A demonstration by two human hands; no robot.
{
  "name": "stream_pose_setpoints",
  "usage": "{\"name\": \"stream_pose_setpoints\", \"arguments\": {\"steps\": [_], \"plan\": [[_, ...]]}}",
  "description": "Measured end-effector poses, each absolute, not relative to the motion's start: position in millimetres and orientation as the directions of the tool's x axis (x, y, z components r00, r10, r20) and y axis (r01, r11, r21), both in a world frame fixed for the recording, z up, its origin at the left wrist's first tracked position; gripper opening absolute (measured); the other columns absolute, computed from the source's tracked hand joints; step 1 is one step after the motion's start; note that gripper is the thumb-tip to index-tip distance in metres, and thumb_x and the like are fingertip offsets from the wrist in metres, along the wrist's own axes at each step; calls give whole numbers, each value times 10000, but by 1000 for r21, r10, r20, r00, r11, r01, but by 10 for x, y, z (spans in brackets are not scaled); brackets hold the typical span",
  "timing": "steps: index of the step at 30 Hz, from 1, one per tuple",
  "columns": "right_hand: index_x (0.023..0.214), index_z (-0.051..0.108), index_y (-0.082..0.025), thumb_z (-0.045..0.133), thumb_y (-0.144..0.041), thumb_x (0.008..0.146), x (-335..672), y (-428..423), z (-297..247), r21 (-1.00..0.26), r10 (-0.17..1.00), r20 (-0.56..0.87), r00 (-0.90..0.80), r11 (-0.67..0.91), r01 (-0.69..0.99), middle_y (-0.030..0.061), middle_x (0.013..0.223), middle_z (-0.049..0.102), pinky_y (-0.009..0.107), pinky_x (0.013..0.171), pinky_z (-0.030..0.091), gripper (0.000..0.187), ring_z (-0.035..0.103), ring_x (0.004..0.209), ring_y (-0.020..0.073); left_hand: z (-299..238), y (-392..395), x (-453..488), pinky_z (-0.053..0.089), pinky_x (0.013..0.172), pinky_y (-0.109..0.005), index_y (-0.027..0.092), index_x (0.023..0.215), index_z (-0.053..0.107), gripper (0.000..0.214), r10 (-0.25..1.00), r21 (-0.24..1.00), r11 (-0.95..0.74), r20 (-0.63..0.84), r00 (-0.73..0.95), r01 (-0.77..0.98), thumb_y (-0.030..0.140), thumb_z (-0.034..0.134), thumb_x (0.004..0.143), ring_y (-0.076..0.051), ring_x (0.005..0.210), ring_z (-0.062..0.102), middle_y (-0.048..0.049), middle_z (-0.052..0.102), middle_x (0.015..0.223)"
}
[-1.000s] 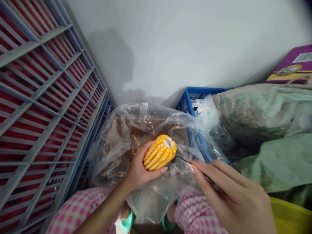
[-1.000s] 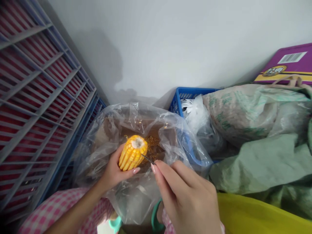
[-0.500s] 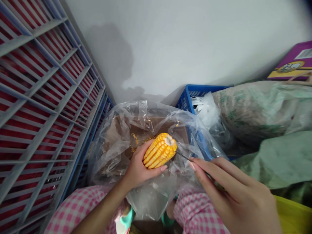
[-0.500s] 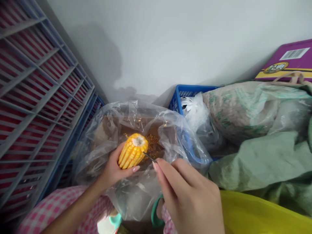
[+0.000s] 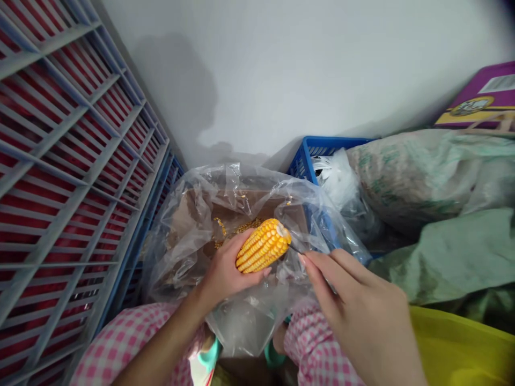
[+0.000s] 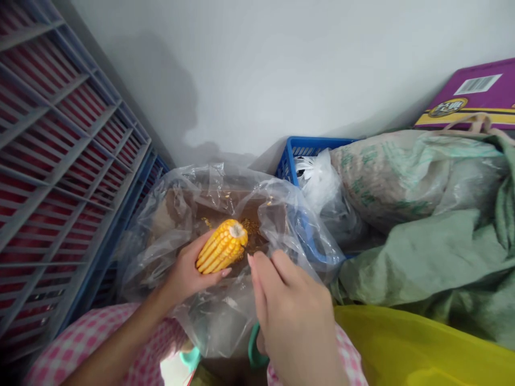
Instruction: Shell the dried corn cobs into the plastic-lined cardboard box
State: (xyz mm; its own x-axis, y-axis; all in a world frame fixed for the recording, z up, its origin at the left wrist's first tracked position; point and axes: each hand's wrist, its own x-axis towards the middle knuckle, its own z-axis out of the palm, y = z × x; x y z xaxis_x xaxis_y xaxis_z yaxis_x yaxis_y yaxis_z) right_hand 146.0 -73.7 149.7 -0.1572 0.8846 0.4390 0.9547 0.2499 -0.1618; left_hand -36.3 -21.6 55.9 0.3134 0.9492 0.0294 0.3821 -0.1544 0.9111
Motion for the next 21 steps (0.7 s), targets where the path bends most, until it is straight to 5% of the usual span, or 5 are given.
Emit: {"name": "stream_pose_setpoints", "arguments": {"steps": [4,8,12,17,21], "plan": [[751,634,-171,388,-255,913,1332,-498,1144,-239,921,388,-23,125,963,9,634,597,233,472,311,307,532,483,100,500,-230,-233,428,904,-358,174,1165,529,605,976,912,5,-93,196,410,383,694,621,-246,1012,570,-94,615,1130],[790,630,-157,381,-200,904,1260,-261,743,-296,992,94,86,-54,954,53,719,644,239,498,317,278,592,598,136,410,-358,-63,482,729,-311,155,1019,559,433,908,909,352,-390,156,221,407,641,676,-191,795,598,-57,637,891],[793,658,-196,411,-237,888,1436,-175,648,-372,997,-39,63,-73,925,59,773,685,234,561,367,268,623,662,154,364,-446,-41,463,511,-259,182,1024,513,439,690,689,720,-699,188,-84,479,595,711,-122,544,542,-3,566,735],[839,674,-217,436,-309,881,1692,-176,784,-589,995,-30,-99,62,806,21,840,700,254,686,427,258,636,772,172,402,-386,-97,470,562,-238,190,1055,518,457,754,736,657,-645,124,-167,423,650,684,-122,626,570,-29,599,832],[863,679,-213,458,-281,874,1711,-188,838,-587,989,25,-144,131,799,22,867,691,254,718,426,232,628,795,163,447,-326,-110,470,654,-259,154,1040,550,473,830,829,555,-546,113,-72,386,680,649,-153,736,591,-57,625,899]]}}
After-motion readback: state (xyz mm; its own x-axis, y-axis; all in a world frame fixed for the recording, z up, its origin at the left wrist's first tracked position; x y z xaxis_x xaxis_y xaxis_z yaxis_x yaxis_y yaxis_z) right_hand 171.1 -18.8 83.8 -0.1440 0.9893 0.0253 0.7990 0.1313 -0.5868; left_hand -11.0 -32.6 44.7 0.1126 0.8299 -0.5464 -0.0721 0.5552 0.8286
